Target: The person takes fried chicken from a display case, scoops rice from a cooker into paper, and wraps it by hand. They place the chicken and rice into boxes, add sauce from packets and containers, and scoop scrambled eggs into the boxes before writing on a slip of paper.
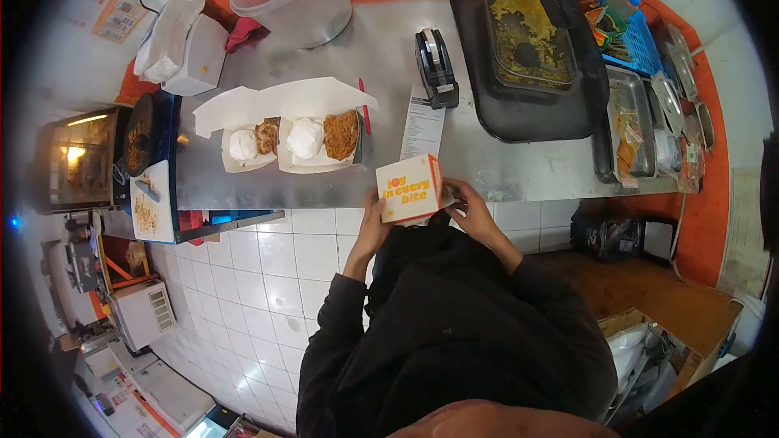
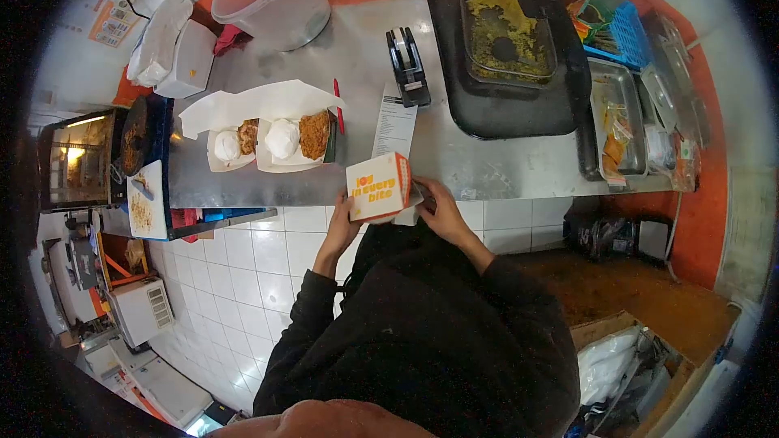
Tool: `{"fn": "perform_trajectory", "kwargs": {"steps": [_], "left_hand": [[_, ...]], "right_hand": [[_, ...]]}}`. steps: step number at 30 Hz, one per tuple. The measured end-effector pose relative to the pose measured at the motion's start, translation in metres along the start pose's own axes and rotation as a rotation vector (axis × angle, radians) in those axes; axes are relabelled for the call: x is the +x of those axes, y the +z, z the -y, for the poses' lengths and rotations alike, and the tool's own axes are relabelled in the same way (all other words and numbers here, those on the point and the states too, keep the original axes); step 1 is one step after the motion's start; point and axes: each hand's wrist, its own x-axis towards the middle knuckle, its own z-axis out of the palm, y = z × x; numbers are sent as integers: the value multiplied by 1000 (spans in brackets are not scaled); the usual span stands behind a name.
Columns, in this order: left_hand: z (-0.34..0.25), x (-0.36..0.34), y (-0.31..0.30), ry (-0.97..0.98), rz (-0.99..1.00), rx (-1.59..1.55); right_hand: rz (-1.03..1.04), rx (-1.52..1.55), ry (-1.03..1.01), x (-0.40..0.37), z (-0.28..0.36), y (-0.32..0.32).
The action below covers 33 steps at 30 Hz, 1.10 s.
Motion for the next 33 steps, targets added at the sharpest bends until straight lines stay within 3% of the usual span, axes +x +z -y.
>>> {"fn": "perform_trajectory", "kwargs": {"steps": [2, 4, 5, 6, 8, 9, 11, 14, 17, 19, 22, 24, 26, 27, 29, 30, 31, 32, 33], "left_hand": [[-1, -3, 4, -15, 34, 12], [-2, -10, 21, 198, -68, 718], [2, -10, 31, 579, -169, 1126], [-10, -12, 40, 575, -166, 1128], [-32, -12, 57, 764, -104, 1756], [-35, -4, 57, 760, -103, 1758], [-40, 10, 55, 807, 178, 1689], [-39, 16, 56, 722, 192, 1730], [-35, 9, 62, 733, 84, 1771], [-26, 6, 64, 711, 31, 1803], [-22, -1, 75, 646, -58, 1897], [-13, -3, 74, 590, -86, 1959], [9, 1, 59, 816, -342, 2429], [8, -4, 58, 812, -341, 2431], [-2, -17, 54, 842, -170, 2201], [-11, -25, 51, 844, -172, 2204], [-24, -35, 46, 684, -115, 1957], [-34, -43, 38, 527, -63, 1704], [-40, -48, 28, 497, -96, 1592]], "right_hand": [[-41, -2, -29, -1, -4, 4], [-140, 88, 4, -4, -10, 11], [-146, 92, 10, -4, -16, 14], [-197, 67, 4, -2, -21, 16], [-245, 42, 0, 0, -24, 18], [-270, 14, -36, 0, -18, 19], [-292, -15, -71, 1, -20, 24], [-378, -138, -108, 4, -31, 36], [-420, -199, -74, 7, -24, 38], [-266, 26, 187, 12, -27, 25], [-358, -93, 211, 36, 11, -22], [-522, -337, -100, 72, 34, -42], [-586, -350, -274, 118, 48, -54], [-602, -351, -286, 145, 40, -56], [-619, -347, -300, 178, 35, -62], [-432, -202, -57, 188, 38, -65], [-240, -56, 182, 194, 40, -66], [-237, -54, 181, 196, 32, -64], [-252, 184, 111, 195, 18, -61]]}}
